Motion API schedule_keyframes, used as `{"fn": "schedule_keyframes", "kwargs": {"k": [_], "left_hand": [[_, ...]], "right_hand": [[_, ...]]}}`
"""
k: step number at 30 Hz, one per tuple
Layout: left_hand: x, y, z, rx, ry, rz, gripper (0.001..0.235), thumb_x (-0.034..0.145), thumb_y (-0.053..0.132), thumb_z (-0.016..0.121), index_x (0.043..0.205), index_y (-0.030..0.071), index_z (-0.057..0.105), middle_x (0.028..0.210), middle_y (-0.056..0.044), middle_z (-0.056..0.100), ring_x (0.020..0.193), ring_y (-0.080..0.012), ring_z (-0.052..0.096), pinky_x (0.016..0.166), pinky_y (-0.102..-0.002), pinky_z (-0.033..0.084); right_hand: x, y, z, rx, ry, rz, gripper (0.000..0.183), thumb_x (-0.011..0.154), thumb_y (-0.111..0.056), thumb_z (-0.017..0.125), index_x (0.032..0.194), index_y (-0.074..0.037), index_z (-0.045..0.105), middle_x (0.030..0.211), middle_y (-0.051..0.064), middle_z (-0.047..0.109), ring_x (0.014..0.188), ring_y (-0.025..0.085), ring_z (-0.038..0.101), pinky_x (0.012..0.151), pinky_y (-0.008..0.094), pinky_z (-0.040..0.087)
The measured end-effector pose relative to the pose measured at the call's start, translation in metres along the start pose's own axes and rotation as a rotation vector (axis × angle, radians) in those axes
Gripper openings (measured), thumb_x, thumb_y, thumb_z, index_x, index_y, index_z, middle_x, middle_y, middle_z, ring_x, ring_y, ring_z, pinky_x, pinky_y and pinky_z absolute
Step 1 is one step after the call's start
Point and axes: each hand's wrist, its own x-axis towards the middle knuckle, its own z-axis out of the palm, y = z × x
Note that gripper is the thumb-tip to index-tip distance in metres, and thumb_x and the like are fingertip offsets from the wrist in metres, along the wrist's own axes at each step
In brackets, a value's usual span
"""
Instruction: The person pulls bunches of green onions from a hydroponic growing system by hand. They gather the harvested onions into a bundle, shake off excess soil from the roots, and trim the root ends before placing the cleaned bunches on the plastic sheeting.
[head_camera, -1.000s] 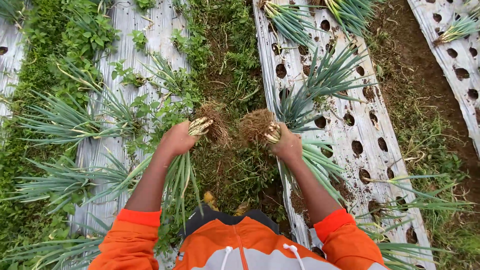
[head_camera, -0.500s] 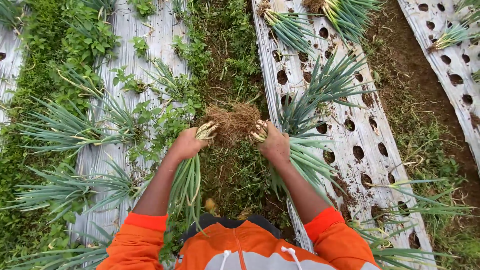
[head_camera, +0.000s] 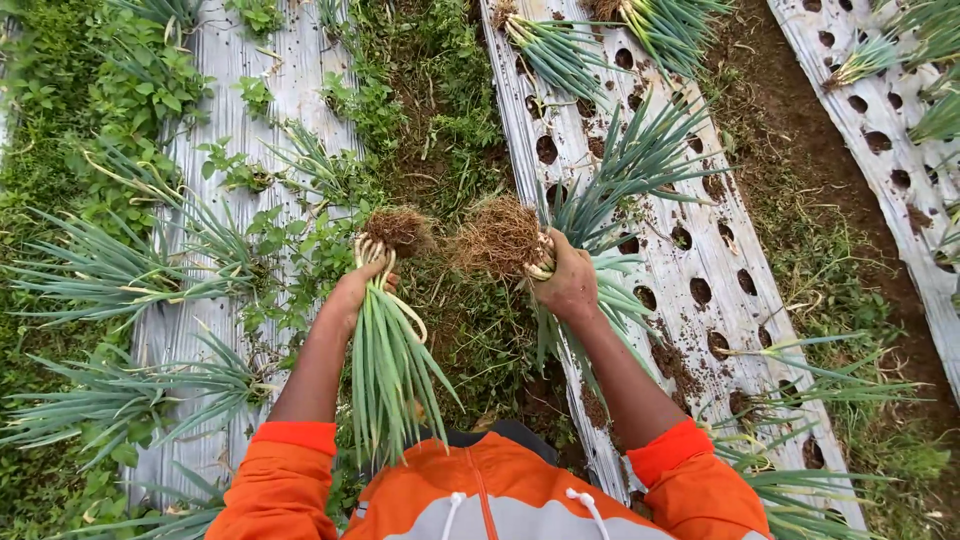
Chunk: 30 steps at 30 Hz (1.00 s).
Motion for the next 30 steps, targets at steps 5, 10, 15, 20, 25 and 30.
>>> {"fn": "schedule_keyframes", "kwargs": {"k": [5,10,15,20,25,30], "left_hand": [[0.049,-0.016,0.018,-0.559,-0.538,-0.246,0.042,0.099,0.037,0.068,0.117,0.001,0.056,0.082,-0.002,0.056,0.057,-0.0081,0.057,0.079,-0.043,0.056],[0.01,-0.003,0.043,-0.582,-0.739,-0.383,0.025,0.103,0.033,0.063,0.094,0.013,0.049,0.08,0.007,0.048,0.064,-0.0058,0.056,0.096,-0.044,0.047],[-0.047,0.032,0.059,-0.598,-0.817,-0.404,0.025,0.102,0.025,0.063,0.084,0.015,0.049,0.072,0.009,0.047,0.058,-0.005,0.056,0.094,-0.051,0.053],[-0.066,0.025,0.05,-0.555,-0.657,-0.369,0.022,0.101,0.014,0.059,0.084,0.017,0.045,0.071,0.01,0.046,0.055,-0.0041,0.053,0.086,-0.04,0.055],[-0.039,-0.008,0.031,-0.53,-0.634,-0.36,0.023,0.101,0.015,0.058,0.082,0.016,0.045,0.072,0.007,0.047,0.059,-0.0087,0.053,0.094,-0.048,0.051],[-0.049,0.005,0.038,-0.497,-0.651,-0.345,0.018,0.096,0.014,0.062,0.083,0.014,0.051,0.07,0.005,0.051,0.061,-0.009,0.059,0.082,-0.05,0.059]], "right_hand": [[0.022,-0.041,-0.034,0.165,0.323,-0.121,0.073,0.069,-0.021,0.086,0.137,-0.019,0.058,0.1,0.012,0.073,0.097,0.033,0.07,0.096,0.036,0.049],[0.064,0.011,-0.008,0.245,0.453,-0.225,0.074,0.069,-0.03,0.094,0.133,-0.012,0.06,0.106,0.017,0.07,0.098,0.037,0.068,0.097,0.045,0.049],[0.035,0.015,0.049,-0.007,0.226,-0.304,0.08,0.068,-0.032,0.091,0.135,-0.008,0.054,0.104,0.014,0.07,0.099,0.033,0.068,0.097,0.047,0.046],[-0.016,0.063,0.088,-0.353,-0.008,-0.018,0.077,0.073,-0.047,0.082,0.135,-0.015,0.05,0.099,0.01,0.069,0.092,0.031,0.071,0.091,0.049,0.049],[-0.006,0.021,0.024,-0.271,0.017,0.02,0.064,0.077,-0.046,0.08,0.126,-0.018,0.052,0.092,0.008,0.068,0.089,0.032,0.072,0.089,0.045,0.048],[0.03,-0.029,-0.032,-0.021,0.296,0.003,0.053,0.077,-0.036,0.083,0.116,-0.017,0.053,0.084,0.015,0.069,0.084,0.043,0.069,0.08,0.051,0.051]]}}
